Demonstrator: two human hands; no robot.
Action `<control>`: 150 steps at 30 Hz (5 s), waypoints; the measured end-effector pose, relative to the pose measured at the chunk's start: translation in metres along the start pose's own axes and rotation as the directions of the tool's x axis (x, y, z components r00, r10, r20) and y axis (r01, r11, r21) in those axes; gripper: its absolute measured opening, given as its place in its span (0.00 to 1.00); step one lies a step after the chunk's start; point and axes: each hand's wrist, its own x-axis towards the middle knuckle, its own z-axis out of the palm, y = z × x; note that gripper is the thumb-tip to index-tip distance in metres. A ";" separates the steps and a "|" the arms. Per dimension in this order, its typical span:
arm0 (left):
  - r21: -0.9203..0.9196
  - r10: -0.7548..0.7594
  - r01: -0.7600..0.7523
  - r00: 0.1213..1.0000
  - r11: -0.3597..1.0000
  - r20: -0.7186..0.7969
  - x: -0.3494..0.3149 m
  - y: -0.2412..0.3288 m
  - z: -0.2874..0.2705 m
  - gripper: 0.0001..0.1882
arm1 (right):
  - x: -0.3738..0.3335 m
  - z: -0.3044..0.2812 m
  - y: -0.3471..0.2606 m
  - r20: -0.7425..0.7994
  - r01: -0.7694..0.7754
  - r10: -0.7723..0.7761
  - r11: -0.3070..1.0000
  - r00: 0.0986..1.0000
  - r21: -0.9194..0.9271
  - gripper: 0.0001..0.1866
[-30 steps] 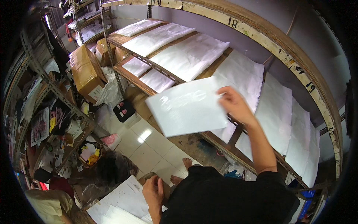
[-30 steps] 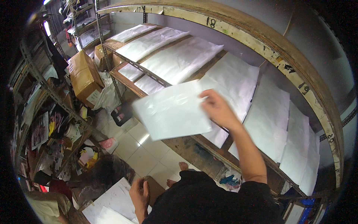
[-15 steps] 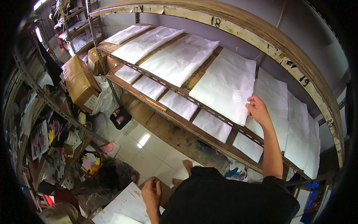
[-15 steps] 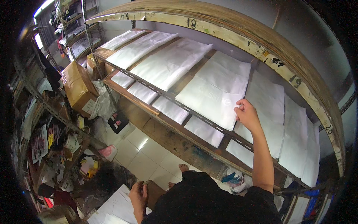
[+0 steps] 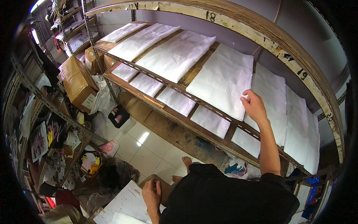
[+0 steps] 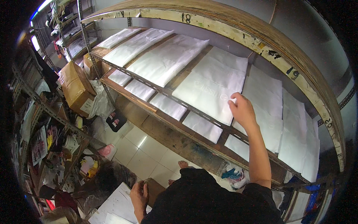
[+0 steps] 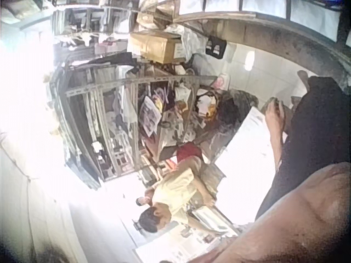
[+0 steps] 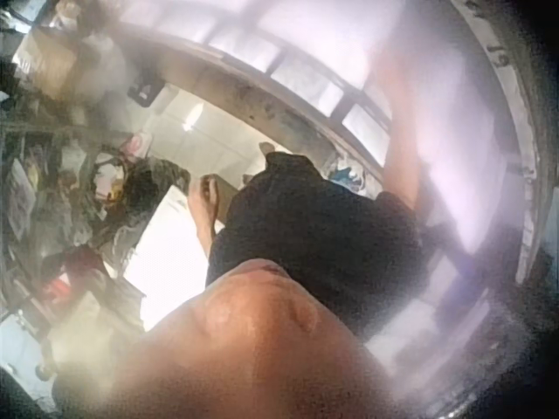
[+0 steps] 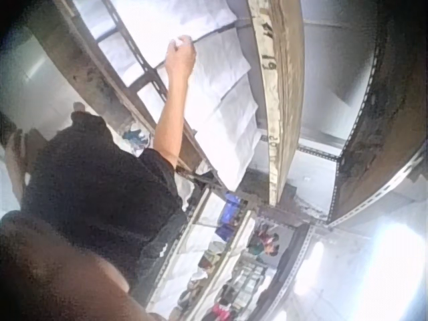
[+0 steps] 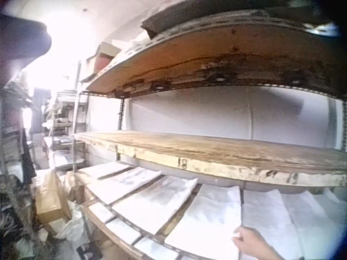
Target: The person repeatedly picks up white paper sheets from a wooden rack and places them onto a stack on a nearby table. The person handles the sheets one at a time, moving between the rack and the table throughout the clip.
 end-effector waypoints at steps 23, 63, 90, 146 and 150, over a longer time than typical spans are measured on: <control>0.012 0.011 -0.009 0.995 1.000 -0.099 -0.029 -0.007 -0.009 0.10 | 0.012 0.118 -0.083 0.462 0.344 -0.385 0.923 0.799 0.175 0.21; -0.382 -0.632 0.845 -0.068 0.376 -0.772 -0.059 0.047 0.056 0.12 | -0.167 0.699 -0.278 0.670 0.434 0.010 0.768 -0.742 0.470 0.10; 0.039 -0.649 0.996 0.081 0.079 -0.756 -0.221 -0.225 -0.087 0.10 | -0.047 0.597 -0.096 0.967 0.239 -0.248 0.937 -0.063 0.256 0.17; 0.017 -0.162 0.176 0.936 0.984 -0.312 0.227 -0.026 0.034 0.11 | 0.476 0.124 0.049 0.052 -0.211 0.209 0.880 0.977 0.425 0.08; -0.016 -0.192 0.195 0.942 0.981 -0.274 0.227 -0.029 0.040 0.11 | 0.477 0.132 0.068 0.037 -0.248 0.253 0.893 0.967 0.376 0.08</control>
